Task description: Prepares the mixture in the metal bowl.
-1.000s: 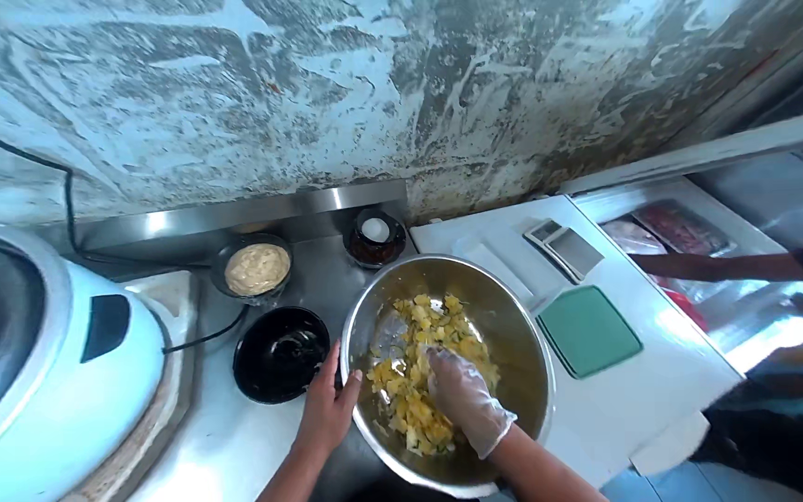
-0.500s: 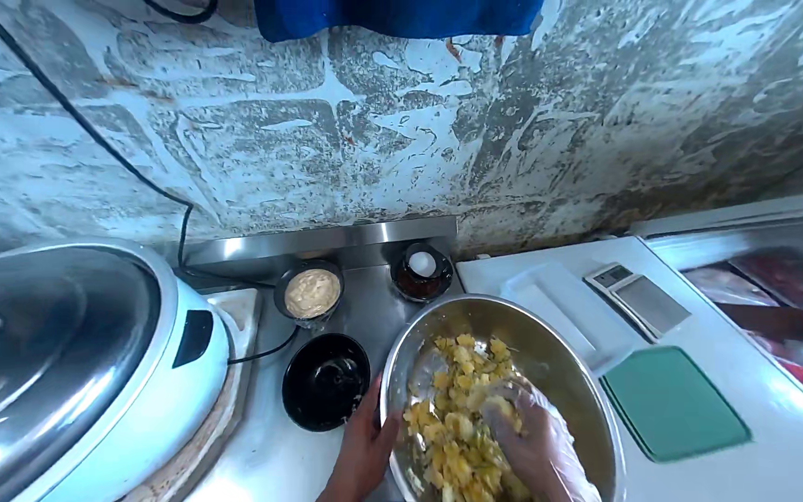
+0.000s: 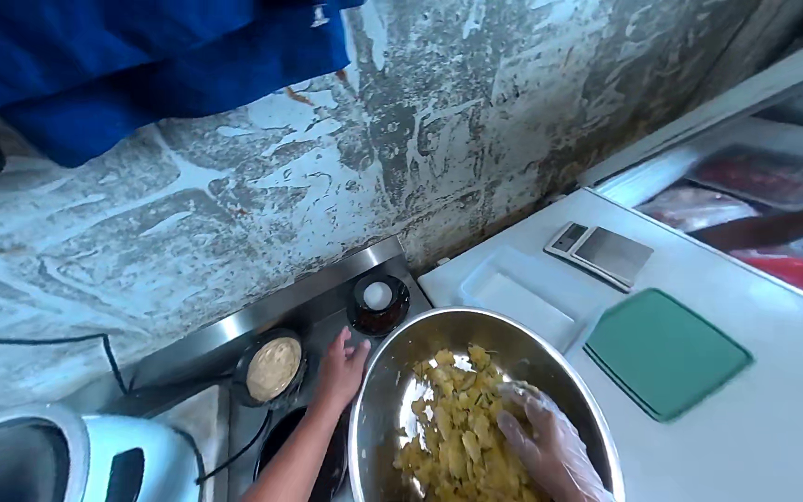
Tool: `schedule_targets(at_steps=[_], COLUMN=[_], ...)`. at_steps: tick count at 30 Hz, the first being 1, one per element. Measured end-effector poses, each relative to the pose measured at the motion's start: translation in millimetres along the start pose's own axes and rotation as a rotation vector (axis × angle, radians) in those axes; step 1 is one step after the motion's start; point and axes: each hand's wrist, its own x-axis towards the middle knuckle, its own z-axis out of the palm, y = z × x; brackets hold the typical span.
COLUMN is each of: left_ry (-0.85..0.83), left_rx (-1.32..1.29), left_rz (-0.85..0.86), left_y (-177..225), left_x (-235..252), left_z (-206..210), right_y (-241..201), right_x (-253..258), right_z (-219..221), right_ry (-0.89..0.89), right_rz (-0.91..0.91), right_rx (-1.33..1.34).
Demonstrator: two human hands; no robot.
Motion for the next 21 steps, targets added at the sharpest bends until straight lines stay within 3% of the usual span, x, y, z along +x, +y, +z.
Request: schedule_targets(at_steps=[5,8,10,15,21], left_ry=[0.118,0.097,0.114,0.162,0.060], left_rx=[-0.001,-0.253,-0.426,-0.861,-1.235], left_rz=[-0.124,-0.343,-0.403,-0.408,-0.251], left_y=[30,28,26,-2,-68], left_x=[92,119,118,70,-61], left_z=[22,38,39,5,-74], right_y=[5,1,2,5,1], right_x=[-2,-3,-4,-4,-6], right_z=[-8,-12,-12,-8,-1], right_ry=[-0.039,-0.108,-0.126,-0.135,-0.166], right_rz=[-0.052,-0.064,-0.076,-0.122,-0.180], right_rx=[0.077,0.070,0.072,0.119,0.110])
